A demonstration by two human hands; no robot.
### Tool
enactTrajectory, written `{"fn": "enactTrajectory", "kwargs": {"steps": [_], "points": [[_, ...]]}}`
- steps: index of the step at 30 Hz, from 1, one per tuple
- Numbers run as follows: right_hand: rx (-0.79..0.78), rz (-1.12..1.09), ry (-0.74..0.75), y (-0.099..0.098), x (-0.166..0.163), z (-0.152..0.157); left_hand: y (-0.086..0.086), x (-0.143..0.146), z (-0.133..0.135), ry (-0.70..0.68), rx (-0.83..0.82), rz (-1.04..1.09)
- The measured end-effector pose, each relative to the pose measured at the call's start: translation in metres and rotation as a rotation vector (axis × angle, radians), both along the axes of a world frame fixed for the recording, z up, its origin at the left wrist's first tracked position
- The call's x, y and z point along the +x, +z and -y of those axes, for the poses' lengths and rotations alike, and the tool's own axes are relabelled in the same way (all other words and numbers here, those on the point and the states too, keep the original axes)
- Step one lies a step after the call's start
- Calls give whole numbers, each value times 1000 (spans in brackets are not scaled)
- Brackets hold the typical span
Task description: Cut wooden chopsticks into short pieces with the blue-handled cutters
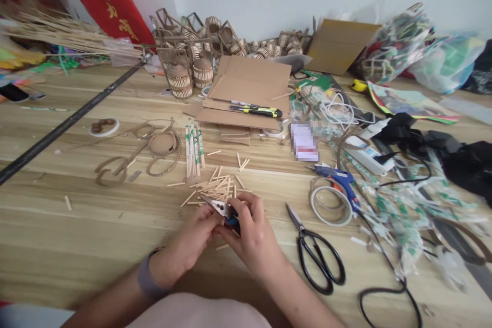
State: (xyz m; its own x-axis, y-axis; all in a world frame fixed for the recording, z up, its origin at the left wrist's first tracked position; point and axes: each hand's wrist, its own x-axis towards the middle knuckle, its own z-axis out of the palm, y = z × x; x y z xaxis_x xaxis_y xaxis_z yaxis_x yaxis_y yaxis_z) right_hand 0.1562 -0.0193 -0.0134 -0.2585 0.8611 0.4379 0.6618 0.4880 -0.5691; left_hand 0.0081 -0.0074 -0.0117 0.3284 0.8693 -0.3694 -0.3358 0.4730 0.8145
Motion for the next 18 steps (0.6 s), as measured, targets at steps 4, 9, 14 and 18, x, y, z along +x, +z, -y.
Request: {"fn": "enactTrajectory", "kwargs": {"steps": [4, 9, 14, 18], "points": [[-310, -257, -79, 13, 5, -5, 5, -8, -4, 167, 85, -112], [-1092, -857, 109, 21, 2, -7, 5, -9, -4, 18, 167, 14], [-1346, -1194, 180, 16, -7, -3, 2, -3, 2, -62, 20, 104], [-1393, -1174, 234, 18, -3, 1, 4, -5, 3, -39, 24, 41]]}}
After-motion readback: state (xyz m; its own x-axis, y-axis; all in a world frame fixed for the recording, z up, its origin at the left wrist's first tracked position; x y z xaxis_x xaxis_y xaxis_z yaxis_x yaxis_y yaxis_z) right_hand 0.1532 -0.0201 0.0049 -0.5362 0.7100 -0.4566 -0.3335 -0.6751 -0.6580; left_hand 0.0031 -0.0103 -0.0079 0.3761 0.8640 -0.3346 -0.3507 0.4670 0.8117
